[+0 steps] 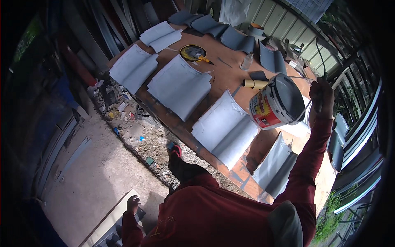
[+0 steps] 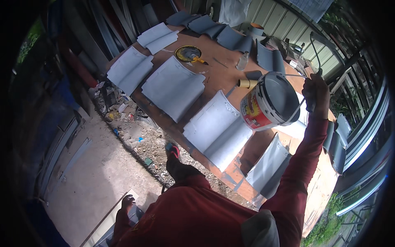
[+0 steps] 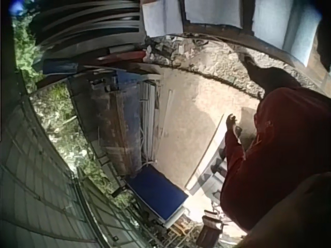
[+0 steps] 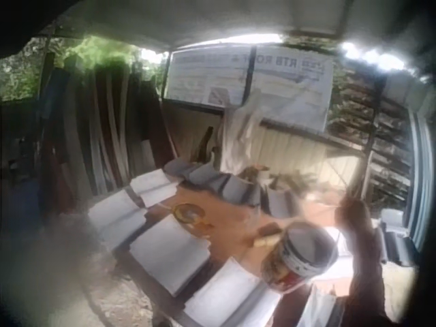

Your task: The person paints the surface of roof tiles using a roller, picking them up one by one to reach different sides and edges.

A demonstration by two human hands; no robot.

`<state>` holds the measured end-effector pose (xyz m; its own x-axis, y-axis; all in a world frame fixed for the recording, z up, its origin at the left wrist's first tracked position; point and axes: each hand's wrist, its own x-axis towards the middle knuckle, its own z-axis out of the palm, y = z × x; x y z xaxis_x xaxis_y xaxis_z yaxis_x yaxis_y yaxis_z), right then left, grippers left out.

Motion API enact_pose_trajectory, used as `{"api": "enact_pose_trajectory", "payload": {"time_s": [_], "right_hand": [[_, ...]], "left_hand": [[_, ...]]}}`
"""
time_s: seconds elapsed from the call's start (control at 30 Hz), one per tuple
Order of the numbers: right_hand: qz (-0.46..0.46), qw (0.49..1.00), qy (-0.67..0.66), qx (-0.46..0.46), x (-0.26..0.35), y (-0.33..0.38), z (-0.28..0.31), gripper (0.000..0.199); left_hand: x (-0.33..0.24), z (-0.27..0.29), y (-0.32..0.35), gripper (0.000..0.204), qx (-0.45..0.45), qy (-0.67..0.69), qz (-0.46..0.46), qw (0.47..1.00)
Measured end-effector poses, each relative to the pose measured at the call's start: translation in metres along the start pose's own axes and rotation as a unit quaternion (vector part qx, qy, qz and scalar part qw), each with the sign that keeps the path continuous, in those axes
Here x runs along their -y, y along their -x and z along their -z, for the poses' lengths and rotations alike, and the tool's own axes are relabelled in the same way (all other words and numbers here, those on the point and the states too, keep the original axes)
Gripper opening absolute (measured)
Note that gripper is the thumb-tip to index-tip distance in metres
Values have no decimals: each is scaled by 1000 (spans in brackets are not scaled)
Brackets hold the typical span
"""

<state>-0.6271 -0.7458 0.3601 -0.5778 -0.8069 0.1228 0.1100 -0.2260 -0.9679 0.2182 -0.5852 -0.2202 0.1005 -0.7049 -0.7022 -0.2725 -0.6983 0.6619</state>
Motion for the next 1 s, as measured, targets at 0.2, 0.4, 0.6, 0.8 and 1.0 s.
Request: {"api": "enact_pose_trajectory", "payload": {"time_s": [0.2, 0.4, 0.6, 0.8, 1.0], "right_hand": [[15, 997, 77, -27, -116, -155, -97, 24], [-45, 991, 126, -15, -218, -250, -143, 17], [-56, 991, 123, -19, -270, -294, -179, 16], [-15, 989, 123, -76, -259, -261, -154, 26], [30, 979, 181, -86, -184, -108, -113, 36]], "left_hand": [[6, 47, 33, 24, -78, -83, 127, 985], [-97, -2, -2, 28, -30, -87, 194, 977], [-171, -10, -31, 32, 17, -123, 177, 976], [-236, 30, -93, 36, 42, -200, 121, 971], [-297, 36, -205, 34, 23, -142, -49, 988]]}}
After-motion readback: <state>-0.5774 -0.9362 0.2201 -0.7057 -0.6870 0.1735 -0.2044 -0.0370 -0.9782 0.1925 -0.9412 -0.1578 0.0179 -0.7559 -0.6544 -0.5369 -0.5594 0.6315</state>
